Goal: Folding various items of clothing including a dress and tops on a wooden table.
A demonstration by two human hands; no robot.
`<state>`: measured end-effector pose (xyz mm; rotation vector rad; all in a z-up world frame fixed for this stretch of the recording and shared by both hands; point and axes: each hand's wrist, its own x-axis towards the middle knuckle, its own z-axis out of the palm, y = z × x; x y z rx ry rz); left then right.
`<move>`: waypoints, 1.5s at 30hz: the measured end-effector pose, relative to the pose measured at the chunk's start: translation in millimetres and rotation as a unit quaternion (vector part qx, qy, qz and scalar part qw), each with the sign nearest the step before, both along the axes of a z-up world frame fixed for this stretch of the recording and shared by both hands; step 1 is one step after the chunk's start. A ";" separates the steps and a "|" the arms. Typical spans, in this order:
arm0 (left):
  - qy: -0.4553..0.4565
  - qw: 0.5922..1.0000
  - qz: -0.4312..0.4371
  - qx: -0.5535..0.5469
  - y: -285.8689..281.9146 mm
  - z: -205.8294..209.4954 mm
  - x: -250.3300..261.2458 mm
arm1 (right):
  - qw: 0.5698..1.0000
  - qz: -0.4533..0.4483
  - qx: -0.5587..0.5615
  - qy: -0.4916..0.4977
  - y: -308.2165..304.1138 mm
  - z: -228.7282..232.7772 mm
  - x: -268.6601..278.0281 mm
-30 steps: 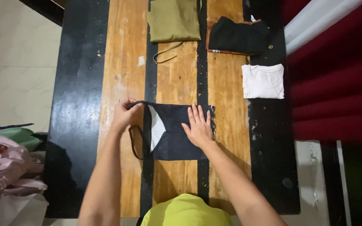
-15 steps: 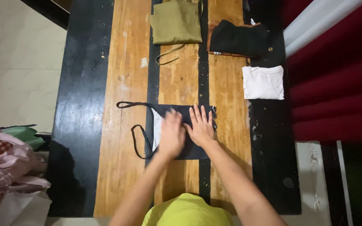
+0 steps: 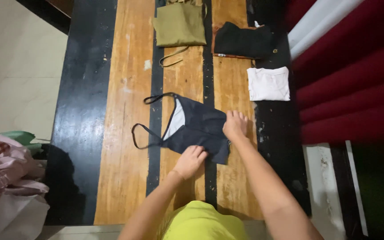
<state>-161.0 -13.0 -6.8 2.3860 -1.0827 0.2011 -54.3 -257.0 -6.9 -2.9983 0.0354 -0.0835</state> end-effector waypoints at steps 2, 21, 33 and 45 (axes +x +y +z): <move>0.011 0.999 -0.014 0.039 7.4 6.6 10.5 | 1.000 -0.011 0.011 0.010 -6.9 0.8 -6.5; 0.082 0.983 -0.040 0.157 113.7 44.9 -16.2 | 0.958 0.262 0.075 0.091 2.4 55.1 -131.9; 0.199 0.979 0.032 0.037 125.1 4.2 -44.2 | 0.929 0.263 0.136 0.222 8.7 71.6 -150.3; 0.539 0.697 0.233 -0.411 112.8 15.3 56.0 | 0.715 -0.002 0.676 0.178 8.7 -26.1 -26.1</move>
